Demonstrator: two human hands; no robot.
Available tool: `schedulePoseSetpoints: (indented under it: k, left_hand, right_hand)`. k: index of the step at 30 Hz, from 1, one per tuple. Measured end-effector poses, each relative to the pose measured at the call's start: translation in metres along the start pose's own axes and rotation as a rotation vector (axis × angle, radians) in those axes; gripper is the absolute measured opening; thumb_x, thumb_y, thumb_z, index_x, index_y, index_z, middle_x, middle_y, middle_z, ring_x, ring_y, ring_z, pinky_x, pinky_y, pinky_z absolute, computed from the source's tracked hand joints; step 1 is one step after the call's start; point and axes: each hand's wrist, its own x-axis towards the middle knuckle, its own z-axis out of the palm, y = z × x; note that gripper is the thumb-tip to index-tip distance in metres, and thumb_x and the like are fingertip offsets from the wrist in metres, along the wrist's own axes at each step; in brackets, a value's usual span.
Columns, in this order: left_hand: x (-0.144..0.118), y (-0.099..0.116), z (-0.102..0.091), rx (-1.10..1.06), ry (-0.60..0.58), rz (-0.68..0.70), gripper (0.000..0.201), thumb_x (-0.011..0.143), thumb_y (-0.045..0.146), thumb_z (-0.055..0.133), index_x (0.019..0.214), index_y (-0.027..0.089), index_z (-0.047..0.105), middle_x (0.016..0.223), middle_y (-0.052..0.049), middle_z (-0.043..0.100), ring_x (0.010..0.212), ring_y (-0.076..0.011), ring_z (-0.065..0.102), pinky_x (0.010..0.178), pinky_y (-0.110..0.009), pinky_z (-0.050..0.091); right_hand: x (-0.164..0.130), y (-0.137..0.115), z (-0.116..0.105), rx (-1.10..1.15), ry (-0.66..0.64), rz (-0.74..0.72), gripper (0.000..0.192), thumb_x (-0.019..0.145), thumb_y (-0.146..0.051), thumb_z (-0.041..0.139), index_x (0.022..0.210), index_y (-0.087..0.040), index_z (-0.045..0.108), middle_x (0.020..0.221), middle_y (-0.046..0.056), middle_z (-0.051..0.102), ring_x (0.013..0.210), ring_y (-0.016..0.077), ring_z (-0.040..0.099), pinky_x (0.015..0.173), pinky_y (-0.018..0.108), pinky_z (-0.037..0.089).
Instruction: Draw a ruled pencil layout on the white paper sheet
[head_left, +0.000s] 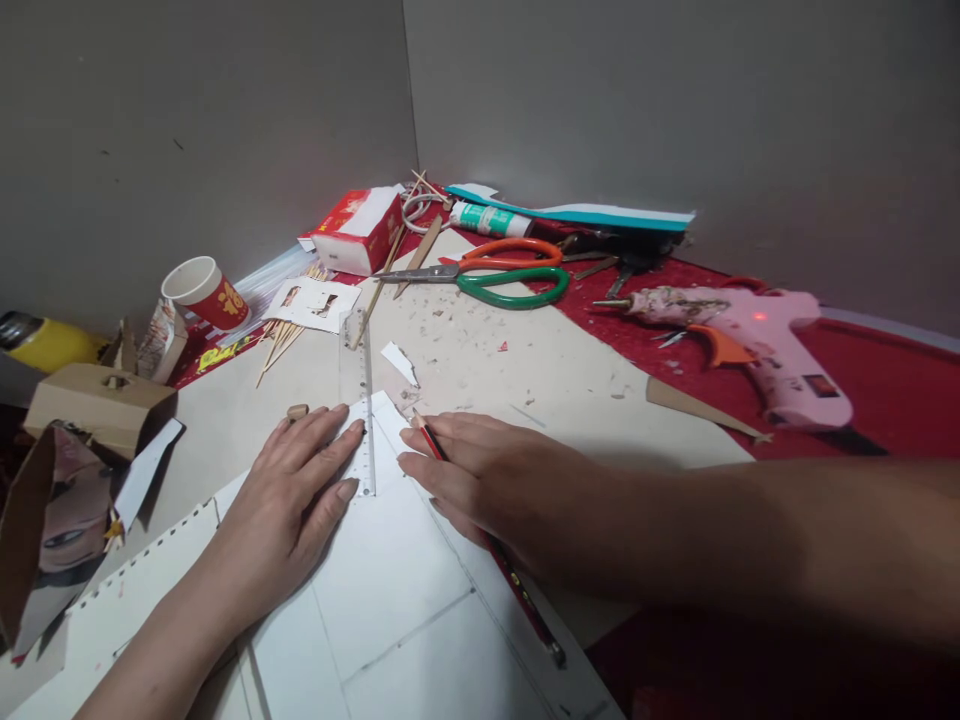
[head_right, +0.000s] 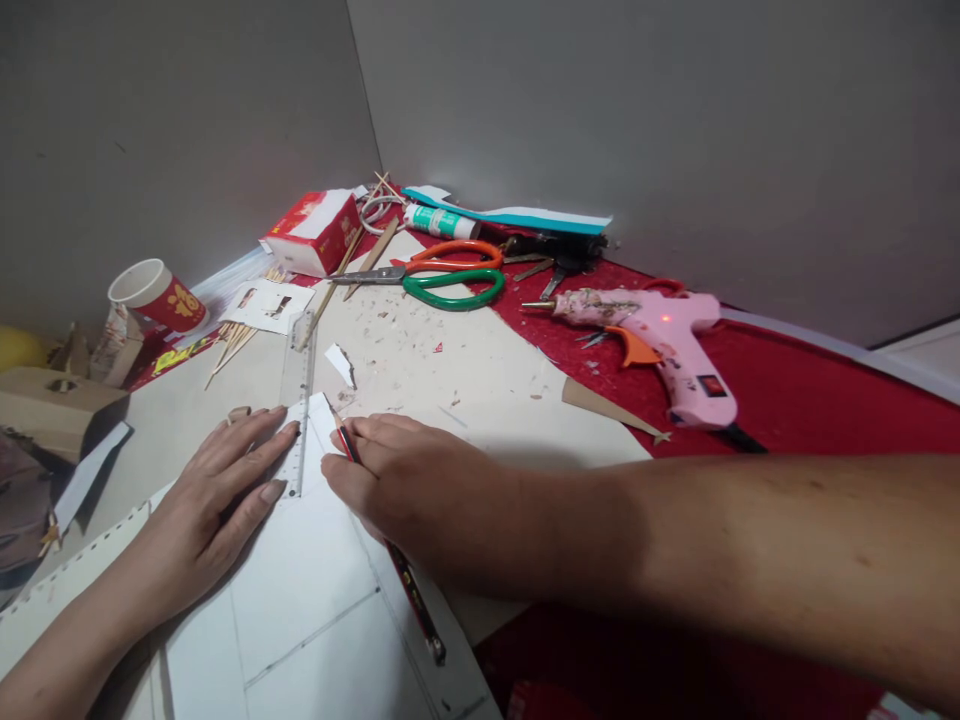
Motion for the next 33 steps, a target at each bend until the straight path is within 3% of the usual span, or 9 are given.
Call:
schedulePoseSetpoints:
  k: [6, 15, 22, 33]
  left_hand:
    - [0.0012, -0.0001, -0.0006, -0.005, -0.037, -0.017, 0.048, 0.106, 0.034, 0.043, 0.153, 0.026, 0.044, 0.160, -0.010, 0.044, 0.147, -0.0320, 0.039, 0.120, -0.065, 0.029]
    - [-0.0004, -0.0003, 0.0007, -0.006, -0.030, -0.021, 0.049, 0.105, 0.038, 0.044, 0.151, 0.022, 0.048, 0.161, -0.011, 0.043, 0.150, -0.0328, 0.036, 0.122, -0.063, 0.028]
    - [-0.0004, -0.0004, 0.0020, -0.030, 0.003, 0.005, 0.049, 0.105, 0.037, 0.045, 0.151, 0.020, 0.049, 0.161, -0.012, 0.043, 0.150, -0.0303, 0.036, 0.123, -0.058, 0.027]
    - [0.0034, 0.0019, 0.0022, -0.063, 0.018, 0.018, 0.047, 0.105, 0.036, 0.044, 0.147, 0.016, 0.052, 0.158, -0.014, 0.046, 0.149, -0.0280, 0.038, 0.125, -0.054, 0.026]
  right_hand:
    - [0.0008, -0.0006, -0.0016, -0.013, 0.017, -0.046, 0.028, 0.084, -0.004, 0.052, 0.110, -0.005, 0.064, 0.102, 0.021, 0.068, 0.095, 0.0279, 0.061, 0.091, 0.043, 0.050]
    - [0.0004, -0.0035, -0.0058, 0.074, -0.062, 0.055, 0.024, 0.086, -0.006, 0.051, 0.107, -0.009, 0.062, 0.101, 0.016, 0.066, 0.092, 0.0265, 0.056, 0.090, 0.043, 0.049]
    - [-0.0043, -0.0019, -0.0037, 0.022, 0.020, -0.009, 0.024, 0.092, -0.007, 0.047, 0.110, -0.007, 0.063, 0.102, 0.019, 0.068, 0.095, 0.0280, 0.060, 0.088, 0.044, 0.050]
    - [-0.0040, -0.0017, -0.0071, 0.021, 0.038, -0.036, 0.026, 0.098, -0.010, 0.039, 0.109, -0.008, 0.063, 0.103, 0.021, 0.069, 0.098, 0.0296, 0.062, 0.088, 0.047, 0.053]
